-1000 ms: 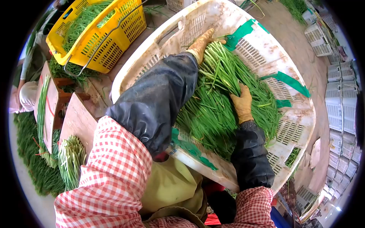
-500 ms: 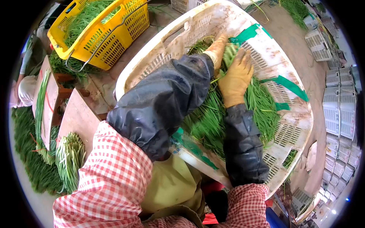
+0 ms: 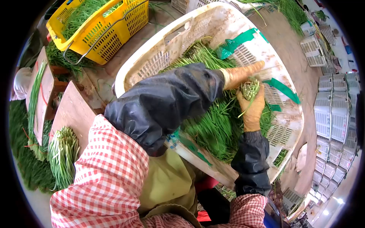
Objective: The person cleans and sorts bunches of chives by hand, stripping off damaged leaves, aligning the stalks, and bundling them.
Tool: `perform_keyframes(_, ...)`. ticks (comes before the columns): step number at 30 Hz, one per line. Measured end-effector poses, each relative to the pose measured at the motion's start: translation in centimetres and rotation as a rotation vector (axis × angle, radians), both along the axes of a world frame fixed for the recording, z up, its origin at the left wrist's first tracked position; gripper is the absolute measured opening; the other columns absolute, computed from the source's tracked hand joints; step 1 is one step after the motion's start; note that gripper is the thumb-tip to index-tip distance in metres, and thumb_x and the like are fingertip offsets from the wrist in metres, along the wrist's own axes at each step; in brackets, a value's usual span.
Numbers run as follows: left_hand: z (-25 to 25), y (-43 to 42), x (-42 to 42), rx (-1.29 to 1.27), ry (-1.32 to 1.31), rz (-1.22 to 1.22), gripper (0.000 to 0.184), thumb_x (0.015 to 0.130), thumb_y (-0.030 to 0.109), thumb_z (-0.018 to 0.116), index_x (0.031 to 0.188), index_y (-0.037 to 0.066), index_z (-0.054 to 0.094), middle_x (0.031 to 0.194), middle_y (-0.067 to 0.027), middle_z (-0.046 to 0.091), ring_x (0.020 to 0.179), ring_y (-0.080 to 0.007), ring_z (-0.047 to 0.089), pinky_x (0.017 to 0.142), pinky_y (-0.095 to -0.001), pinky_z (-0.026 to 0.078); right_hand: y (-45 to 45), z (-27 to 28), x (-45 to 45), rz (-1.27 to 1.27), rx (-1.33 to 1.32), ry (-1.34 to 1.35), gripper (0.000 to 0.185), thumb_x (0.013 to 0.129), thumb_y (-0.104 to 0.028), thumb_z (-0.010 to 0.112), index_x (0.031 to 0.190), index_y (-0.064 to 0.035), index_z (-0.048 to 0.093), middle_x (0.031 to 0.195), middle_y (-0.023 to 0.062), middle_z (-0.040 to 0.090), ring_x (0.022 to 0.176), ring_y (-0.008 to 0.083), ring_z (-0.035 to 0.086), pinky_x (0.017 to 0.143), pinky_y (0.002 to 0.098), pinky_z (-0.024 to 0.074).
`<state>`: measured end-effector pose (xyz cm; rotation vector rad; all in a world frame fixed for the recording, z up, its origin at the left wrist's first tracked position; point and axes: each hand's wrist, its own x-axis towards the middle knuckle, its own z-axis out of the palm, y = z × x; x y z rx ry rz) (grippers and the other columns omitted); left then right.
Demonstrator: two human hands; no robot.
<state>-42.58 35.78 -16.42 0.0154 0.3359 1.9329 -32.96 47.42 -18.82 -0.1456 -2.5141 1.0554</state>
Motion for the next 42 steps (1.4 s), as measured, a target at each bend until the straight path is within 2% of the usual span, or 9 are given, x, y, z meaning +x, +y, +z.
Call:
perform_keyframes(4, -0.3, -2.5, -2.5, -0.527, 0.849, -0.11, 0.098, 0.08, 0.081, 0.032, 0.143, 0.005, 0.031, 0.143, -0.0298, 0.033, 0.118, -0.0401, 0.051, 0.093, -0.0451, 0.049, 0.2, -0.6, -0.3, -0.007, -0.301, -0.038, 0.048, 0.069, -0.005, 0.075, 0.111, -0.003, 0.053, 0.097, 0.0039, 0.063, 0.082, 0.0127, 0.06, 0.075, 0.0259, 0.0503)
perform_keyframes(9, 1.6, -6.6, -5.8, -0.838, 0.894, 0.509, 0.068, 0.095, 0.056, 0.036, 0.126, -0.003, 0.048, 0.104, -0.0183, 0.066, 0.058, -0.019, 0.065, 0.044, -0.0242, 0.047, 3.6, 0.4, -0.2, 0.048, -0.635, 0.023, 0.045, 0.068, 0.002, 0.076, 0.106, -0.0044, 0.054, 0.096, 0.0026, 0.061, 0.084, 0.0118, 0.059, 0.076, 0.0259, 0.05)
perform_keyframes(17, -5.1, -3.3, -5.3, -1.243, 0.967, 0.271, 0.041, 0.088, 0.008, 0.049, 0.129, 0.001, 0.049, 0.112, -0.0142, 0.064, 0.078, -0.0239, 0.067, 0.057, -0.0325, 0.055, 5.1, 1.2, 0.1, -0.04, -0.631, 0.008, 0.043, 0.07, 0.001, 0.077, 0.107, -0.0018, 0.055, 0.099, 0.0029, 0.06, 0.088, 0.0125, 0.058, 0.078, 0.0261, 0.0496)
perform_keyframes(19, -5.0, -2.4, -1.8, -1.368, 1.634, 0.139, 0.057, 0.082, 0.002, 0.047, 0.139, 0.004, 0.039, 0.113, -0.0176, 0.063, 0.092, -0.0326, 0.064, 0.076, -0.0376, 0.054, 4.9, 1.3, 0.0, -0.017, -0.674, 0.037, 0.044, 0.07, 0.002, 0.076, 0.109, -0.0017, 0.055, 0.1, 0.003, 0.061, 0.089, 0.0123, 0.058, 0.078, 0.0258, 0.0496)
perform_keyframes(21, -7.6, -0.3, 1.2, -1.12, 2.154, 0.63, 0.072, 0.077, 0.003, 0.051, 0.145, 0.005, 0.028, 0.113, -0.0208, 0.062, 0.104, -0.037, 0.058, 0.092, -0.0394, 0.047, 4.0, 1.3, -0.1, 0.036, -0.668, 0.014, 0.045, 0.071, 0.001, 0.075, 0.111, -0.0015, 0.055, 0.101, 0.0032, 0.061, 0.089, 0.0121, 0.059, 0.079, 0.0256, 0.05)
perform_keyframes(23, -3.9, 0.7, 3.7, -1.07, 1.889, 0.014, 0.075, 0.073, 0.008, 0.057, 0.143, -0.001, 0.029, 0.13, -0.0225, 0.05, 0.114, -0.0337, 0.054, 0.096, -0.0392, 0.044, 2.3, 1.1, -0.2, 0.164, -0.512, -0.06, 0.051, 0.072, 0.0, 0.075, 0.118, -0.0011, 0.053, 0.102, 0.0037, 0.061, 0.091, 0.0125, 0.059, 0.081, 0.0255, 0.0498)
perform_keyframes(31, -6.6, 0.1, 3.6, -1.205, 2.264, -0.02, 0.064, 0.076, 0.027, 0.06, 0.134, 0.005, 0.044, 0.096, -0.0107, 0.064, 0.094, -0.0316, 0.059, 0.08, -0.0435, 0.047, 1.9, 0.9, -0.3, 0.201, -0.245, -0.24, 0.044, 0.069, -0.005, 0.078, 0.109, 0.0009, 0.062, 0.099, 0.0054, 0.066, 0.085, 0.0114, 0.061, 0.078, 0.0265, 0.0512)
perform_keyframes(37, -4.7, -3.4, 3.2, -1.402, 2.23, -0.641, 0.066, 0.082, 0.039, 0.056, 0.139, 0.009, 0.04, 0.137, -0.0145, 0.047, 0.128, -0.0339, 0.042, 0.103, -0.0491, 0.037, 7.3, 11.9, 3.3, -0.003, -0.518, 0.018, 0.025, 0.072, -0.004, 0.072, 0.095, 0.0005, 0.063, 0.097, 0.0092, 0.067, 0.083, 0.0156, 0.062, 0.08, 0.0308, 0.0503)
perform_keyframes(42, 0.0, -8.2, 4.4, -1.25, 2.087, -0.043, 0.055, 0.087, 0.037, 0.056, 0.132, 0.006, 0.048, 0.126, -0.0173, 0.056, 0.114, -0.0315, 0.055, 0.095, -0.0401, 0.045, 12.8, 23.6, 14.9, -0.159, -0.696, 0.229, 0.035, 0.085, -0.02, 0.059, 0.107, 0.0061, 0.063, 0.101, 0.0124, 0.066, 0.091, 0.0202, 0.062, 0.085, 0.0314, 0.0492)
